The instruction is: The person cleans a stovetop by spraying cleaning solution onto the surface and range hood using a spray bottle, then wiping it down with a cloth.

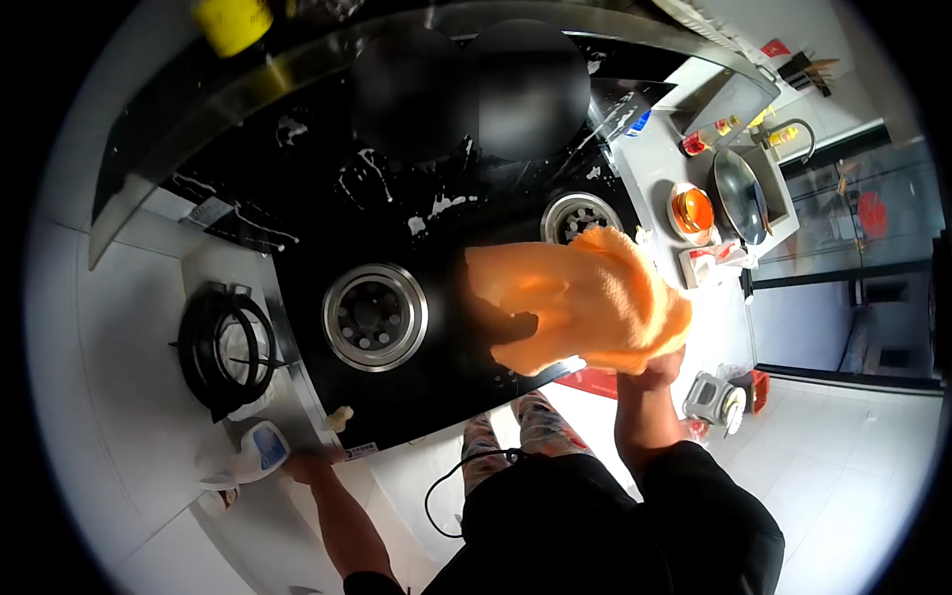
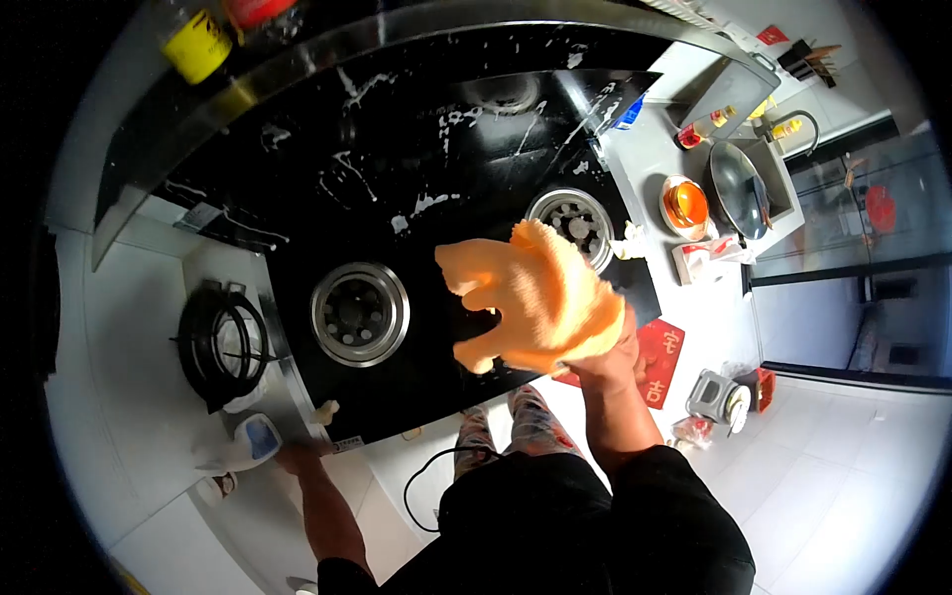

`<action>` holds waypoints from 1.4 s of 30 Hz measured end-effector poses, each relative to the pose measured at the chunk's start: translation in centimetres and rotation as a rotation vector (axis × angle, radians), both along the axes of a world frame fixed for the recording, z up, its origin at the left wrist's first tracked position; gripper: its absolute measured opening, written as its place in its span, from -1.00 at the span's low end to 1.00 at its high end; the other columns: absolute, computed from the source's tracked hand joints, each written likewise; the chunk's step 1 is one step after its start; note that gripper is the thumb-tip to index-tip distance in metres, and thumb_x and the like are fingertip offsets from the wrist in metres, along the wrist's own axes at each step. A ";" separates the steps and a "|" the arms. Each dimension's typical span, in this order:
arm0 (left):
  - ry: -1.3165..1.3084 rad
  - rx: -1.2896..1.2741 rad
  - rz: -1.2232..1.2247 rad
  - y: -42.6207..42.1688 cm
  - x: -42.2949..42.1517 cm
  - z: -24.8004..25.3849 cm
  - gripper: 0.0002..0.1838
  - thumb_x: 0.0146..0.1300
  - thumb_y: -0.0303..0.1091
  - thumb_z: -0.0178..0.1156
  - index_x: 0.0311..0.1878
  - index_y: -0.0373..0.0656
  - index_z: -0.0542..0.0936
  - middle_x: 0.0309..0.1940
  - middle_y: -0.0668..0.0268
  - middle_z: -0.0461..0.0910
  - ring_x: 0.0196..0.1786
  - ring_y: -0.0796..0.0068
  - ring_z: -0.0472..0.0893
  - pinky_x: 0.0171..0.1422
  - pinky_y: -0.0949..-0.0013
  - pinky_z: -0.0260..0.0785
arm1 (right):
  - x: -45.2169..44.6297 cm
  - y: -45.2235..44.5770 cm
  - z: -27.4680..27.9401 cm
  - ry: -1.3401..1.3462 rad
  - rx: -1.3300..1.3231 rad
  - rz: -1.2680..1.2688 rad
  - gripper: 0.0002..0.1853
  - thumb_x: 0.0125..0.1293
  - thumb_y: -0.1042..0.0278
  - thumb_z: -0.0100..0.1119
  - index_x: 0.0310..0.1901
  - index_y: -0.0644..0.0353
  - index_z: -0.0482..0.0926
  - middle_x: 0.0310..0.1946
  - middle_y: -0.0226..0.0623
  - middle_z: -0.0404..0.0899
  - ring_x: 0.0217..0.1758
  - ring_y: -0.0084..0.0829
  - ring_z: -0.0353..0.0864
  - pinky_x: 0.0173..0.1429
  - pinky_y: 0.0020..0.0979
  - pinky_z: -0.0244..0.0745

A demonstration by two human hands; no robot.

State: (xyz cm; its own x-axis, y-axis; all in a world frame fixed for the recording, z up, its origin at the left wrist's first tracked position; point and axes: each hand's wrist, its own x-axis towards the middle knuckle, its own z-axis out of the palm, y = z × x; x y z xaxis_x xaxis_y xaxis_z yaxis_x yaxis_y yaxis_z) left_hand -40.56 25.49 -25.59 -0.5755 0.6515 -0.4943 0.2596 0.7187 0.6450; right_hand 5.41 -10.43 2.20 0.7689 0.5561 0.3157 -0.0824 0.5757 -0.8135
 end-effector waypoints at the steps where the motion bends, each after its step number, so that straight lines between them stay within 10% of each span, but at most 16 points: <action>1: -0.008 0.008 0.023 0.6 -1.9 -3.1 -0.21 0.41 0.18 0.15 0.56 -0.07 0.32 0.54 0.09 0.34 0.50 -0.03 0.40 0.44 -0.20 0.38 | -0.5 0.1 1.5 -0.067 -0.067 -0.026 -0.11 0.07 0.47 0.49 0.48 0.38 0.34 0.42 0.11 0.44 0.46 -0.01 0.51 0.54 -0.04 0.39; 3: -0.100 0.117 0.008 0.6 -6.0 -8.0 -0.28 0.41 0.06 0.18 0.51 -0.12 0.36 0.44 0.01 0.43 0.41 -0.08 0.49 0.40 -0.18 0.44 | -1.3 -0.1 4.6 -0.231 -0.272 -0.103 -0.09 0.07 0.64 0.53 0.50 0.37 0.32 0.44 0.08 0.44 0.47 -0.09 0.50 0.55 -0.13 0.40; 6: -0.322 0.235 0.086 -3.7 -4.3 -2.8 -0.53 0.48 -0.28 0.09 0.39 -0.22 0.46 0.13 -0.03 0.66 0.10 0.00 0.70 0.17 -0.06 0.62 | -1.5 1.3 9.3 0.336 0.172 0.468 -0.16 0.28 0.44 0.38 0.56 0.31 0.21 0.46 0.02 0.41 0.46 -0.12 0.51 0.50 -0.11 0.47; 8: 1.055 0.233 -0.741 -5.9 -9.3 -8.2 -0.67 0.48 -0.40 0.04 0.23 -0.24 0.57 -0.15 0.15 0.72 -0.21 0.24 0.71 -0.16 0.16 0.64 | -1.4 -0.5 10.9 0.441 0.074 0.542 -0.17 0.35 0.45 0.32 0.59 0.28 0.14 0.47 0.00 0.39 0.47 -0.13 0.50 0.50 -0.13 0.48; 10: 0.875 0.044 -0.891 -10.1 -6.7 -4.4 -0.66 0.53 -0.26 0.04 0.07 -0.31 0.66 -0.15 0.29 0.74 -0.20 0.44 0.75 -0.39 0.42 0.48 | -0.8 -1.5 10.1 0.006 -0.044 0.462 -0.46 0.37 0.41 0.29 0.32 0.22 0.31 0.34 -0.04 0.44 0.28 -0.12 0.50 0.34 -0.14 0.45; 12: 0.016 0.654 -0.730 -15.3 -3.3 -5.3 -0.82 0.41 -0.43 0.11 -0.10 -0.25 0.69 -0.39 0.27 0.65 -0.42 0.43 0.61 -0.41 0.42 0.45 | -0.3 -1.9 9.3 -0.714 -0.144 0.253 -0.86 0.34 0.37 0.30 -0.12 0.15 0.62 0.12 -0.08 0.54 0.00 -0.09 0.50 0.11 -0.16 0.38; 13: 0.092 0.585 -1.072 -17.0 0.8 0.3 -0.82 0.43 -0.43 0.12 -0.08 -0.27 0.68 -0.39 0.28 0.64 -0.41 0.49 0.60 -0.39 0.47 0.45 | -0.4 -2.2 9.9 -0.964 -0.148 0.155 -0.92 0.32 0.36 0.31 -0.26 0.13 0.72 0.04 -0.10 0.56 -0.09 -0.08 0.50 0.03 -0.16 0.36; 14: -0.362 0.310 -0.781 -18.9 5.6 4.7 -0.80 0.48 -0.41 0.15 -0.01 -0.29 0.67 -0.34 0.30 0.66 -0.29 0.53 0.64 -0.28 0.48 0.52 | -0.8 -2.2 11.6 -1.043 -0.096 0.143 -0.94 0.29 0.38 0.30 -0.27 0.13 0.71 0.01 -0.12 0.55 -0.08 -0.08 0.49 0.04 -0.17 0.37; 15: -0.422 0.475 -0.989 -19.4 8.0 5.4 -0.74 0.49 -0.39 0.22 0.13 -0.30 0.64 -0.19 0.25 0.71 -0.13 0.51 0.68 -0.07 0.45 0.59 | -1.2 -2.3 11.3 -1.046 -0.075 0.151 -0.93 0.28 0.40 0.30 -0.24 0.13 0.71 -0.01 -0.14 0.52 -0.04 -0.09 0.49 0.05 -0.17 0.38; 21: -0.288 0.399 -1.612 -21.4 19.3 16.4 -0.53 0.45 -0.24 0.29 0.31 -0.28 0.48 0.26 0.16 0.47 0.33 0.31 0.45 0.39 0.20 0.34 | -2.6 0.2 7.1 -0.921 0.038 0.120 -0.95 0.33 0.41 0.29 -0.27 0.16 0.70 -0.21 -0.20 0.50 -0.19 -0.14 0.55 -0.20 -0.25 0.39; 23: -0.432 0.381 -1.493 -23.2 24.1 21.5 -0.57 0.39 -0.36 0.33 0.25 -0.30 0.52 0.18 0.16 0.57 0.24 0.33 0.55 0.32 0.21 0.41 | -1.6 0.9 5.9 -0.928 -0.002 0.023 -0.92 0.26 0.39 0.29 -0.24 0.14 0.70 -0.16 -0.17 0.51 -0.13 -0.08 0.56 -0.14 -0.13 0.43; 32: -0.269 0.426 -0.926 -24.1 14.7 10.4 -0.60 0.45 -0.31 0.33 0.25 -0.33 0.61 -0.06 0.25 0.74 -0.07 0.52 0.65 0.08 0.42 0.49 | 3.3 2.9 -5.5 -0.934 -0.402 0.076 -0.83 0.21 0.40 0.25 -0.17 0.18 0.70 -0.01 -0.17 0.67 0.04 -0.04 0.64 0.15 -0.09 0.53; 36: 0.046 0.364 -0.671 -20.8 4.1 4.3 -0.51 0.36 -0.17 0.42 0.19 -0.36 0.64 -0.13 0.13 0.75 -0.06 0.28 0.70 0.12 0.26 0.52 | 4.0 2.7 -14.7 -1.003 -1.409 0.197 -0.41 0.41 0.24 0.23 0.45 0.08 0.44 0.41 -0.10 0.50 0.36 -0.06 0.58 0.35 -0.12 0.55; 42: 0.130 0.435 -0.221 -14.9 1.0 6.1 -0.03 0.23 -0.11 0.52 0.55 -0.41 0.25 0.33 -0.13 0.44 0.30 0.08 0.55 0.34 0.15 0.46 | -0.7 1.0 -13.0 -0.773 -1.088 0.149 -0.57 0.38 0.35 0.33 0.25 0.23 0.63 0.28 -0.05 0.59 0.05 -0.09 0.74 0.11 -0.22 0.66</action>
